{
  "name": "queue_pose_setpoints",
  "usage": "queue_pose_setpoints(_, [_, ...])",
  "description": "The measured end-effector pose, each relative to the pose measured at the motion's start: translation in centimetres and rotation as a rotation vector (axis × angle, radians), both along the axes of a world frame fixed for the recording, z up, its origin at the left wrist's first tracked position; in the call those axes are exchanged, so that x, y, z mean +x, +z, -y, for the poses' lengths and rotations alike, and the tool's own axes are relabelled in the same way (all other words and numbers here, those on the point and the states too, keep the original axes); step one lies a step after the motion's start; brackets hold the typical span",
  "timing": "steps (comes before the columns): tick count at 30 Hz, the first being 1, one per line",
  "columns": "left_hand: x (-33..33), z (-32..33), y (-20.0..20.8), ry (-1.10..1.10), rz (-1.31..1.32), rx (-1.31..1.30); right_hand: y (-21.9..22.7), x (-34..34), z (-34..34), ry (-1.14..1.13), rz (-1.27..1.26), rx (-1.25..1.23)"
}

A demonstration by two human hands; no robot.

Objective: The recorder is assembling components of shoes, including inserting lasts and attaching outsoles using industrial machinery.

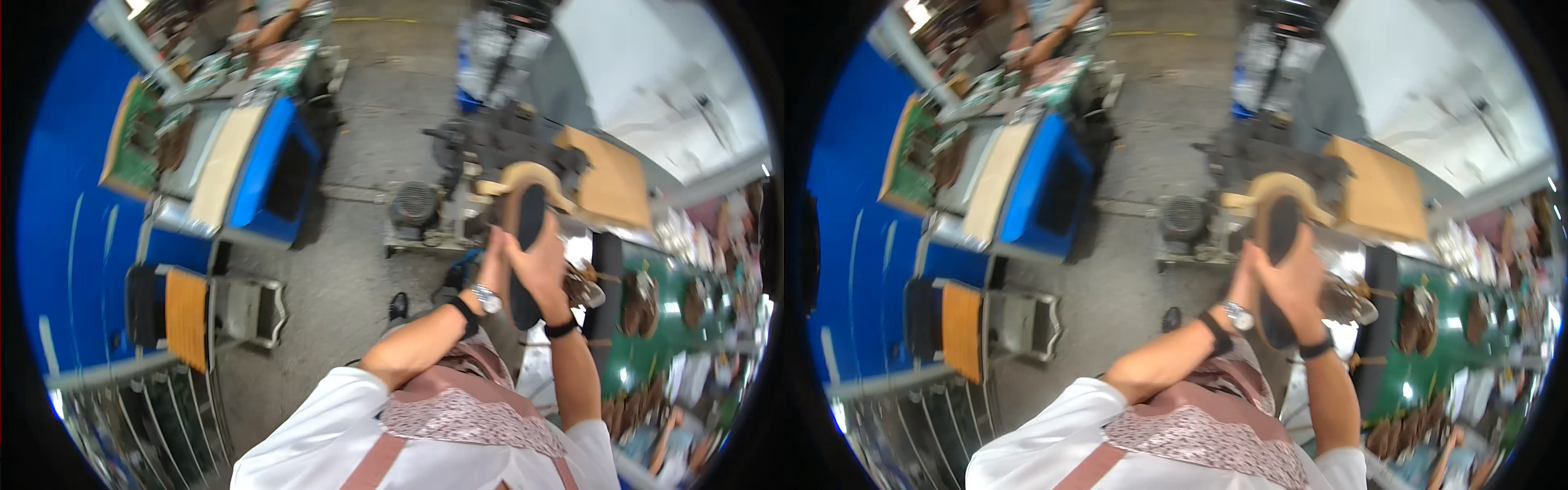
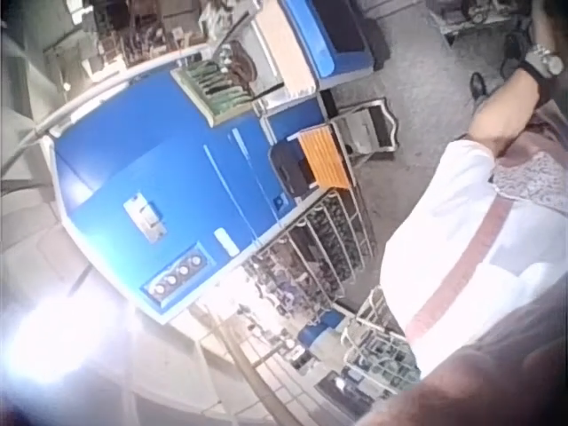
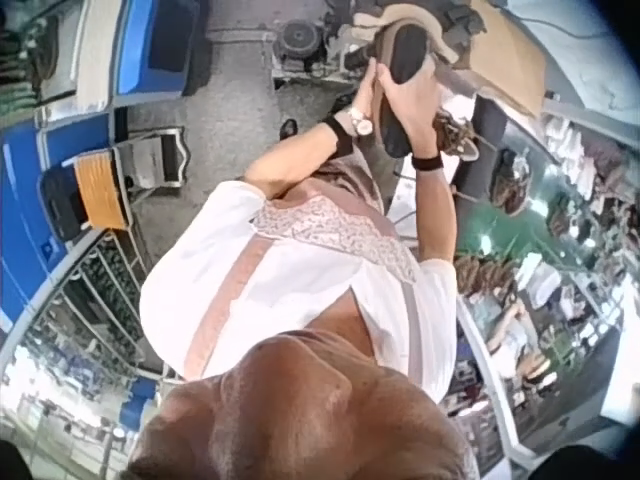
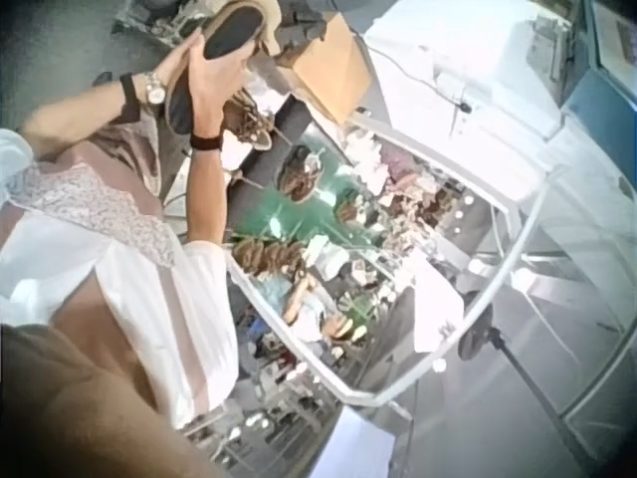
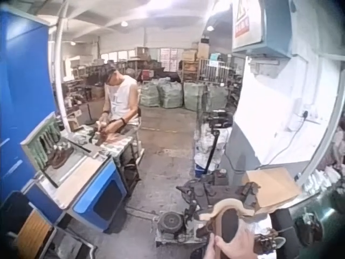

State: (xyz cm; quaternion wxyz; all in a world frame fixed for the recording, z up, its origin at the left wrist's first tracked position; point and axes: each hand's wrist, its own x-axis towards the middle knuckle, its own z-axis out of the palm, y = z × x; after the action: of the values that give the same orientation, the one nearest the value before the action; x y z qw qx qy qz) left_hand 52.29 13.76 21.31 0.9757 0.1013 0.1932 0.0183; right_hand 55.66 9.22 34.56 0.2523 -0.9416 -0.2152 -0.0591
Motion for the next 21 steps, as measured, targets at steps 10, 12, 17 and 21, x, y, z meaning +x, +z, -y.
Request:
queue_pose_setpoints(10, [-8.4, -3.7, 6.9, -0.271, -0.117, 0.292, -1.6, -6.6, 3.8, -0.033, -0.072, 0.275])
queue_pose_setpoints(12, [-10.3, -6.7, 5.8, -0.445, -0.081, 0.268, -1.5, -7.5, 5.0, -0.045, -0.503, 0.676])
queue_pose_setpoints(17, [-13.7, -16.4, 1.2, -0.681, 0.116, 0.834, -7.0, -2.9, 2.1, -0.259, -1.321, 1.437])
queue_pose_setpoints(21, [-18.2, -20.0, 2.7, -0.881, 0.123, 1.091, -5.8, -2.6, -3.1, -0.069, -1.257, 1.564])
